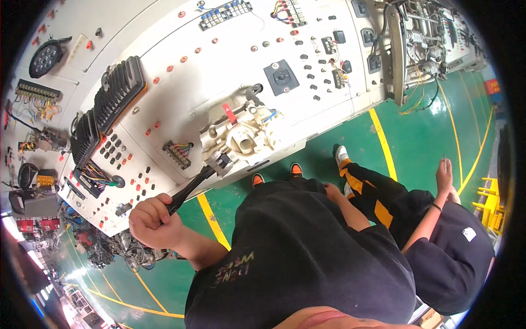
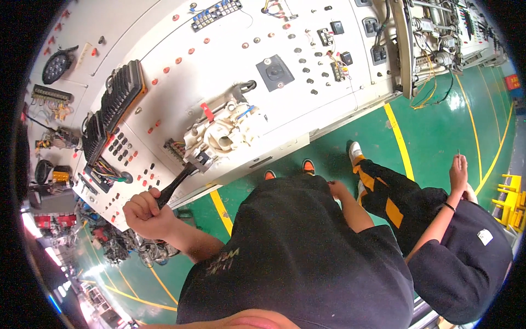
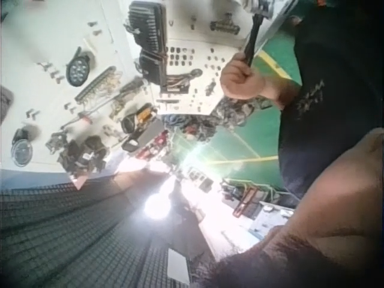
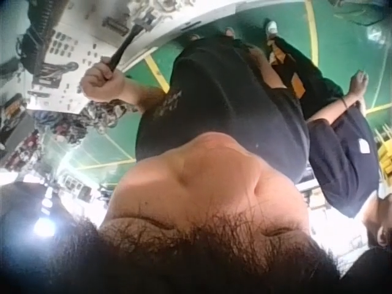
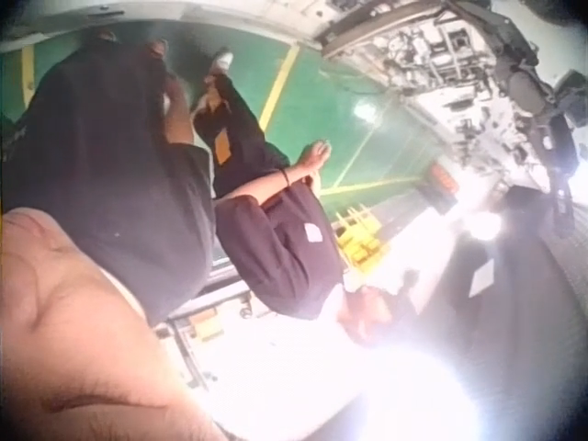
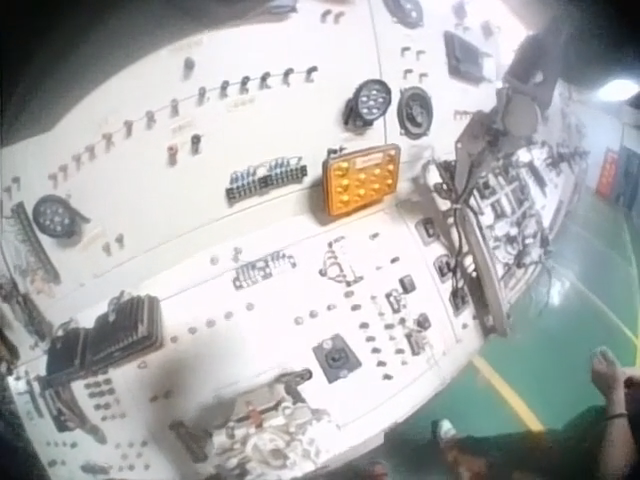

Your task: The person manipulates levers and switches on a large white electrical panel, uses a screwdriver to tighten a screw on a terminal block, and handles a steering column switch assembly.

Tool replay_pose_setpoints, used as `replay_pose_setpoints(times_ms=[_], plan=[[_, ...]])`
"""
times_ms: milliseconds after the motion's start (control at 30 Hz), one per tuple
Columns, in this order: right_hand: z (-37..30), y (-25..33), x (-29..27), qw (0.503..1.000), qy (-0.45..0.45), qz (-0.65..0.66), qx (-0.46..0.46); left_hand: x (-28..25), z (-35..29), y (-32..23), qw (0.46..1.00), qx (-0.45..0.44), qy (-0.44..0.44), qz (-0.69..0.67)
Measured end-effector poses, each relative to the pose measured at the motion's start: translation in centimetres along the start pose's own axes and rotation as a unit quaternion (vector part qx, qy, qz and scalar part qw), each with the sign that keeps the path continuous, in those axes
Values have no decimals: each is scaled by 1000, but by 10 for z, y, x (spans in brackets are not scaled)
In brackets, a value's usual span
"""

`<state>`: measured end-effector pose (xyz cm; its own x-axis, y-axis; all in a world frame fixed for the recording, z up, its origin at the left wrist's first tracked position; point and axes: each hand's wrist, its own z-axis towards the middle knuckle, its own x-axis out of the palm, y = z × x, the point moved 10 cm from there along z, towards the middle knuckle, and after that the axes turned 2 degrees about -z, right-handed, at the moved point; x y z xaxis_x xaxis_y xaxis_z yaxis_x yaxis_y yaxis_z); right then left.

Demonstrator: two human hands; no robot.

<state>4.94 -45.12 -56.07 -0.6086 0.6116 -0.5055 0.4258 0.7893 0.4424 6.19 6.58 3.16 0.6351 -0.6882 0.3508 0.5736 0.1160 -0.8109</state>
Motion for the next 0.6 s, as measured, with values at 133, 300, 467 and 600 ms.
replay_pose_setpoints(times_ms=[133,300,467,600], plan=[[11,1,0,997,-55,41,-44,4,7,0,999,-29,-16,-34],[6,-3,-2,996,-20,72,45,6,28,8,995,-76,-54,-29],[1,15,-15,997,-40,63,1,16,38,27,990,-129,-6,-54],[0,29,-25,997,-25,73,14,14,37,58,970,-193,-13,-145]])
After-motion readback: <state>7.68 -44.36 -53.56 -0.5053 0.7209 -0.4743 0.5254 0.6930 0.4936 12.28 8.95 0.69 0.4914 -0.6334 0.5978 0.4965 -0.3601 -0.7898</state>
